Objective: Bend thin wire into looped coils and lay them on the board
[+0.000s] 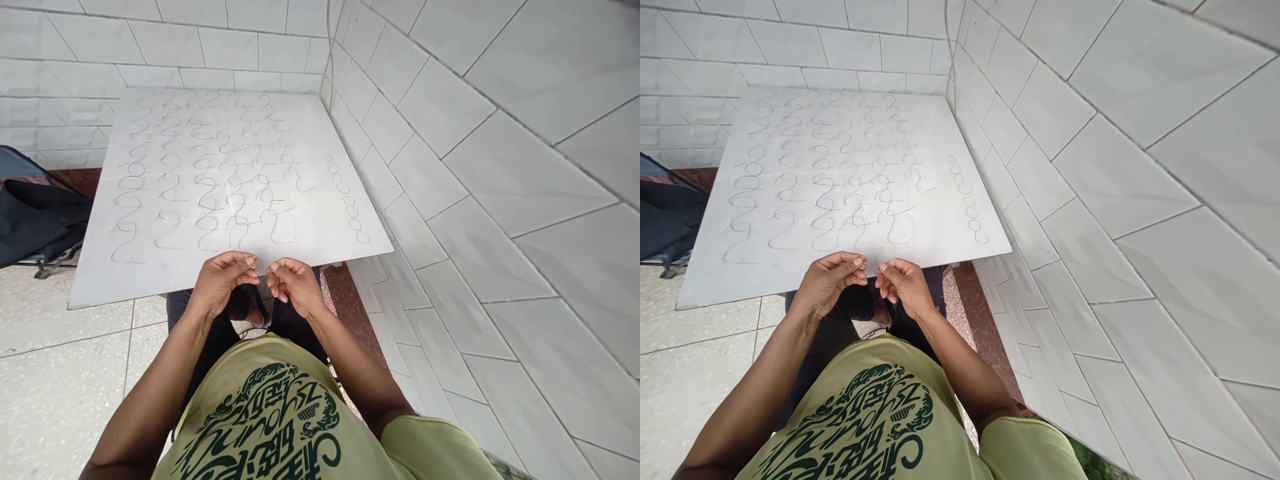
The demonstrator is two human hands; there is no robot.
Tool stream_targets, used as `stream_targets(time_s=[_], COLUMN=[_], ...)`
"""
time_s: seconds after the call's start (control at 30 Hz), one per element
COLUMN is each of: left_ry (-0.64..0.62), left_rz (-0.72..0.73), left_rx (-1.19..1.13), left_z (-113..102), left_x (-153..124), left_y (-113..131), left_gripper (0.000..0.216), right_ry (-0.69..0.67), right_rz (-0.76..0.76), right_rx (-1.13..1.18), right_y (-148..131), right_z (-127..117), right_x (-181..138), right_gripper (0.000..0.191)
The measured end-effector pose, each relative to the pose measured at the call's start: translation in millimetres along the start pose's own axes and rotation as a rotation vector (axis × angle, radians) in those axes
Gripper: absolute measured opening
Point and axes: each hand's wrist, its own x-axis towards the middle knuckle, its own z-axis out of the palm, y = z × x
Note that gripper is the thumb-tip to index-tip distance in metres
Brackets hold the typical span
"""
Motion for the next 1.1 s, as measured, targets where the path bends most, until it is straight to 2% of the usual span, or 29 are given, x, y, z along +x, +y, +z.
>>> stream_targets(time_s=[0.3,0.43,0.53,0.67,0.83,0.97,1.1], left_ry=[-0.031,0.006,0.011,0.012,0.065,0.135,0.168], left_rz=[0.006,0.024,0.006,-0.072,-0.176,-0.192,-0.2], left_rx=[0.009,0.033,0.1,0.228,0.271,0.344,0.398], left_z=[12.1,14.9,6.6,-15.4,-44.8,-64.8,-79.5], left_x=[11.2,7.0,-6.4,-31.0,-52.5,-58.2,-58.3], left_y=[6.0,14.0,13.0,-5.8,-46.1,-71.0,-85.7], left_gripper=[0.041,0.051,0.05,0.047,0.05,0.061,0.066], right_ry=[0.106,0.168,0.242,0.346,0.473,0.524,0.542], right_rz=[0.013,-0.045,-0.103,-0.098,-0.002,0.042,0.083], right_rx=[0.071,0.074,0.017,-0.078,-0.124,-0.133,-0.156], right_y=[-13.5,-40.1,-67.1,-92.5,-95.7,-91.9,-92.6], right_z=[-0.3,-11.0,-27.5,-56.8,-90.0,-103.6,-107.1], right_x=[12.2,28.1,42.8,64.7,97.1,120.7,136.5], right_gripper=[0.029,0.024,0.02,0.014,0.008,0.01,0.012])
